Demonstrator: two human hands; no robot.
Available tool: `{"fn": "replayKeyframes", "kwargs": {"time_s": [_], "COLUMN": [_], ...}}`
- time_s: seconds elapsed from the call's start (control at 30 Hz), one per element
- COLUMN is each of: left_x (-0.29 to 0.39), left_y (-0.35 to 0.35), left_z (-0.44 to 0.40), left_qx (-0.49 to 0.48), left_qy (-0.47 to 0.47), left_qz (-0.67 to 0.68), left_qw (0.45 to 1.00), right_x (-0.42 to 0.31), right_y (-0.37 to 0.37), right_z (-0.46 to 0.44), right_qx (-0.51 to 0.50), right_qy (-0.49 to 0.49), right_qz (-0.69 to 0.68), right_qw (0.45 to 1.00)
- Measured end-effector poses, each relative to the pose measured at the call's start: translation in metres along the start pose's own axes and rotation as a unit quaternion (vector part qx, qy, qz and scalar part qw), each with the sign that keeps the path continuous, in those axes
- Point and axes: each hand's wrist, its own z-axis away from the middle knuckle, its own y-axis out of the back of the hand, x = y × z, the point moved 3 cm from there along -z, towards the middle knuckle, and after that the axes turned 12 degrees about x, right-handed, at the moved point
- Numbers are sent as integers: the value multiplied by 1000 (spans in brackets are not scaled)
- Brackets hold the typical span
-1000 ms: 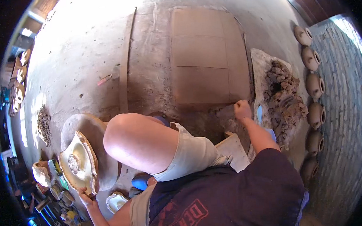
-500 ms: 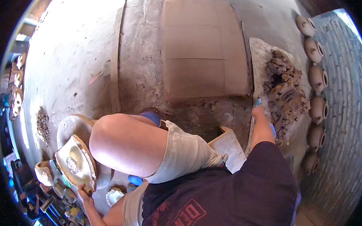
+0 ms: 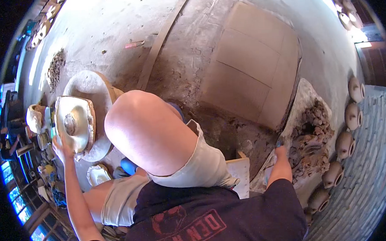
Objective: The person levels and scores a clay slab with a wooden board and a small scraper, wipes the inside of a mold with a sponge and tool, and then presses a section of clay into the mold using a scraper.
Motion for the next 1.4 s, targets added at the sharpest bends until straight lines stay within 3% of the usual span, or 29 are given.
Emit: {"fn": "replayKeyframes", "kwargs": {"time_s": [0.1, 0.2, 0.23, 0.3, 0.37, 0.47, 0.6, 0.77, 0.87, 0.97, 1.0, 1.03, 1.07, 1.1, 1.13, 1.2, 1.27, 1.3, 1.33, 1.4], "left_x": [40, 102, 118, 141, 136, 127, 115, 98, 83, 55, 38, 37, 38, 55, 55, 50, 46, 42, 38, 22], "left_y": [-14, 10, 21, 55, 56, 46, 57, 65, 50, -21, -62, -58, -62, -18, -29, -41, -43, -46, -49, -67], "left_z": [-15, -21, -17, -21, -23, -22, -22, -20, -17, -11, -6, -11, -10, -18, -18, -18, -15, -13, -11, -5], "left_qx": [103, 131, 173, 219, 255, 73, 97, 72, 65, 36, 47, 58, -57, -178, -236, -195, -149, -123, -97, 58], "left_qy": [47, -125, -164, -162, -197, -76, -113, -79, -70, 110, 118, 127, 201, 261, 125, 102, 73, 56, 38, -32], "left_qz": [244, 259, 116, 152, 143, 141, 220, 281, 154, 114, 93, 72, 57, 27, -100, -78, -54, -41, -27, 61], "left_qw": [963, 949, 964, 950, 936, 984, 964, 954, 983, 987, 987, 988, 976, 948, 959, 972, 985, 990, 994, 996], "right_x": [0, 3, 4, 33, 8, -21, -32, -42, -40, -52, -54, -48, -44, -36, -32, -34, -34, -65, -113, -206], "right_y": [17, 23, 13, -73, -53, -31, -9, 11, -23, -7, 0, 5, 9, 11, 26, 76, 89, 122, 169, 223], "right_z": [10, 17, 10, -23, 25, 81, 109, 100, 67, 73, 71, 67, 62, 48, 43, 18, -45, -40, -24, -24], "right_qx": [-4, -33, -40, -75, -63, -37, 1, 3, -12, -15, -21, -29, -39, 64, 166, 107, 201, 152, 87, 118], "right_qy": [33, 67, 83, 208, 142, 80, 35, 38, 61, 125, 139, 152, 164, 70, -26, 163, 177, 96, 0, 126], "right_qz": [43, 97, 116, 180, 123, 63, 17, 13, 50, 58, 82, 108, 134, 62, -12, 101, 22, -306, -597, -498], "right_qw": [999, 992, 989, 959, 980, 994, 999, 999, 997, 990, 987, 982, 977, 994, 986, 976, 963, 935, 798, 850]}}
